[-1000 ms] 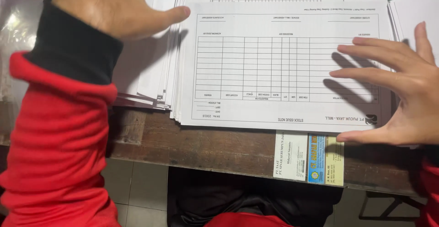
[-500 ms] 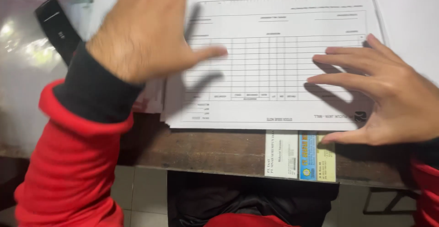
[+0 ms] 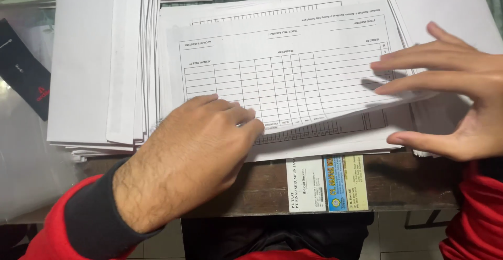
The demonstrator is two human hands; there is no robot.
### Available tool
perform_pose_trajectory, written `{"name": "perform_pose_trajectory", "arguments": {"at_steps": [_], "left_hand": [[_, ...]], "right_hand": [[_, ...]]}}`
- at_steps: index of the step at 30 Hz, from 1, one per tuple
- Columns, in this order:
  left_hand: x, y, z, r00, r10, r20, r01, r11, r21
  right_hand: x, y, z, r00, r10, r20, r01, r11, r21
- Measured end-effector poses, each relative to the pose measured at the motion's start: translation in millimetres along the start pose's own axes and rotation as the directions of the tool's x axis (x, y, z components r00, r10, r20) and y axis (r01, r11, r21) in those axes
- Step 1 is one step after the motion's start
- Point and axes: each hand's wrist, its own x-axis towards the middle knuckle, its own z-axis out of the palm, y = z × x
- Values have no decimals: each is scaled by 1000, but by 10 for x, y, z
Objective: Folding printed documents and inserting them into envelopes for mailing
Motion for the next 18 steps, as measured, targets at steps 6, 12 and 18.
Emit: {"name": "perform_pose_trajectory", "arguments": {"at_steps": [6,12,18], "left_hand": [[-132,-121,-393,979,-10,-204,-33,978,-208],[-349,-381,-499,850,-126,-511,-4,970,-245],[-226,-726,-286,691,-369,-621,-38,840,-541]], "right_hand": [[-180,297,53,974,209,-90,-199,975,101],[-746,1267,351,856,470,-216,-269,760,592],[-153,486,78,766,632,-115,-326,537,778]]}}
